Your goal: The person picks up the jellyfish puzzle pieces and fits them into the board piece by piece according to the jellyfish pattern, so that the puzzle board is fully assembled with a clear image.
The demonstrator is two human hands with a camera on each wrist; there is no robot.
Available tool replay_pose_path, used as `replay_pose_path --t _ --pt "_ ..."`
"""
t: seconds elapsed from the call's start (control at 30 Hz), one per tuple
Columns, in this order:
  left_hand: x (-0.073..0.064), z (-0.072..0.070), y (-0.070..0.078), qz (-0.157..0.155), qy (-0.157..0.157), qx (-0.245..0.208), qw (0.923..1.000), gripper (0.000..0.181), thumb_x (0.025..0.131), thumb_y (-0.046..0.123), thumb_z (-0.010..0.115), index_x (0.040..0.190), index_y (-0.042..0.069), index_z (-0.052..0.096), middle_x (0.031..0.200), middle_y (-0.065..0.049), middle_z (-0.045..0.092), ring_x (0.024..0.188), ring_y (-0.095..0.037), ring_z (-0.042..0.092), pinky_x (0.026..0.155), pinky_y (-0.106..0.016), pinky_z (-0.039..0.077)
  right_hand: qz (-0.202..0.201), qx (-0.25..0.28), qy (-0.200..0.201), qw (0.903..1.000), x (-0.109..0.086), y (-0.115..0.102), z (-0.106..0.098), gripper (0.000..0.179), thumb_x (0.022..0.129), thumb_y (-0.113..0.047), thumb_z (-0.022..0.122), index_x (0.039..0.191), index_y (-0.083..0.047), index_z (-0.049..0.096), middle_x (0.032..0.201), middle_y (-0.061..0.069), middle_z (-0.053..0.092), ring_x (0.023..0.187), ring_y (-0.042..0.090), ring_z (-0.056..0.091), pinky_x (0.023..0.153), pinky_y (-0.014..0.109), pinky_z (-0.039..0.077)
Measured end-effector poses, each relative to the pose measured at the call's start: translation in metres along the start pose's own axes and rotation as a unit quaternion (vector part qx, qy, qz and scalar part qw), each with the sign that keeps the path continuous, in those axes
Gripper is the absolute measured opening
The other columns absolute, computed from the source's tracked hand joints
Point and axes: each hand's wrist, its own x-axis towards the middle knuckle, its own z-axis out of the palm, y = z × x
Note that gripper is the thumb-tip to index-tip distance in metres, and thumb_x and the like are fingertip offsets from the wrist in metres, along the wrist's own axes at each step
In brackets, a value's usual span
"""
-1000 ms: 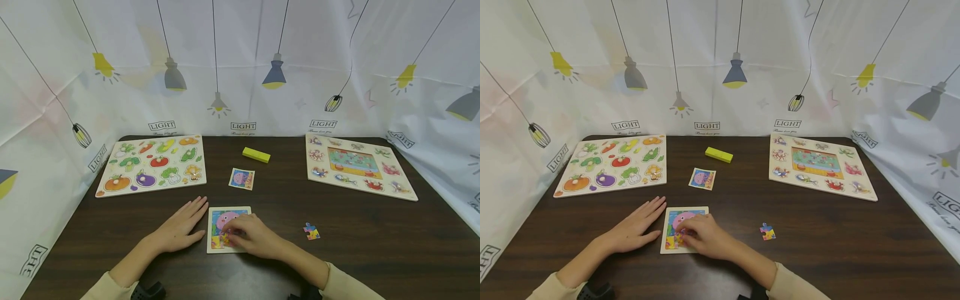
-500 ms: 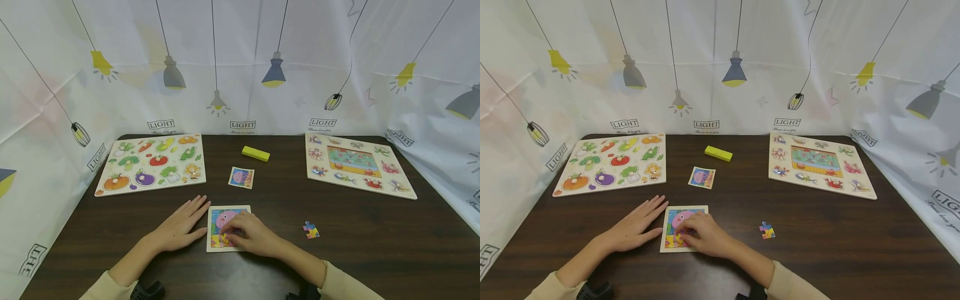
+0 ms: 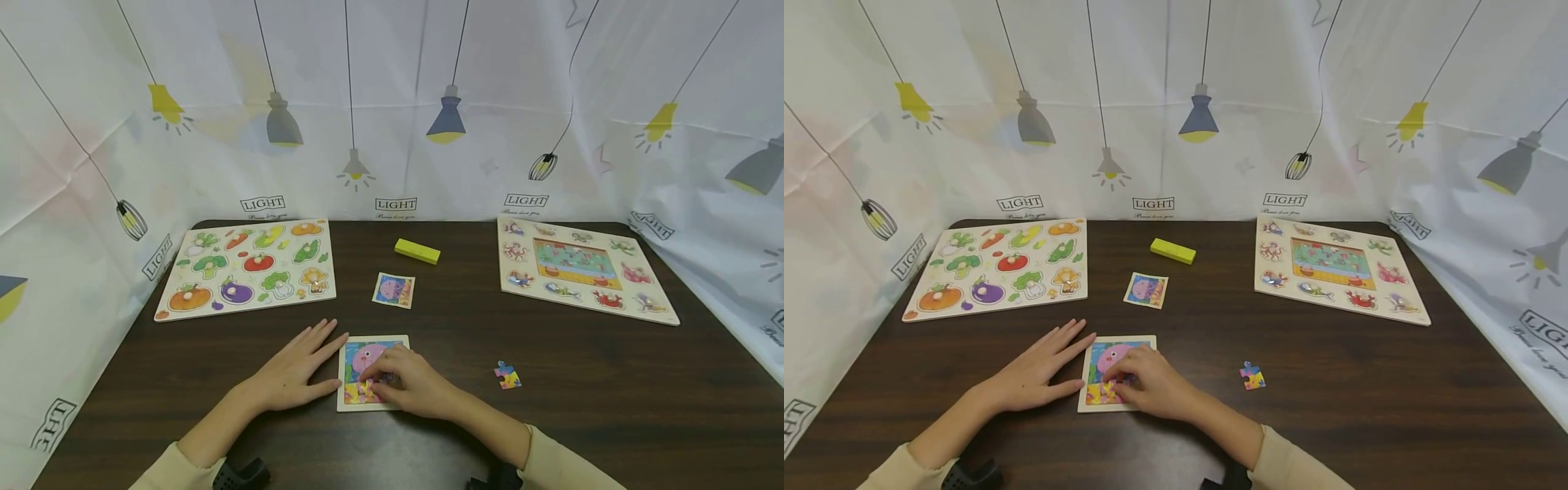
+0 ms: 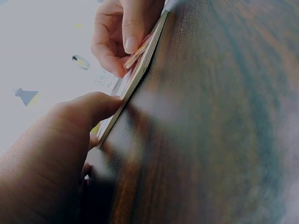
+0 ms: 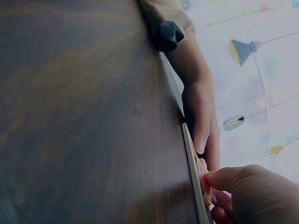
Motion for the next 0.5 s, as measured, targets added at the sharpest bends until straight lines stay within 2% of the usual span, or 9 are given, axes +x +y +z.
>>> replay_pose_path --t 0.5 --pt "0.0004 0.0007 0.0008 -0.006 -0.001 0.005 1.0000 0.082 0.084 0.064 0.044 0.147 0.015 0.022 0.152 -0.012 0.010 0.139 -0.025 0.008 0.111 -0.043 0.009 0.008 -0.003 -0.010 0.9999 -0.0005 0.0014 0.0001 0.018 0.085 -0.019 0.066 0.103 -0.021 0.068 0.095 -0.011 0.058 0.092 0.006 0.047 0.076 0.025 0.041"
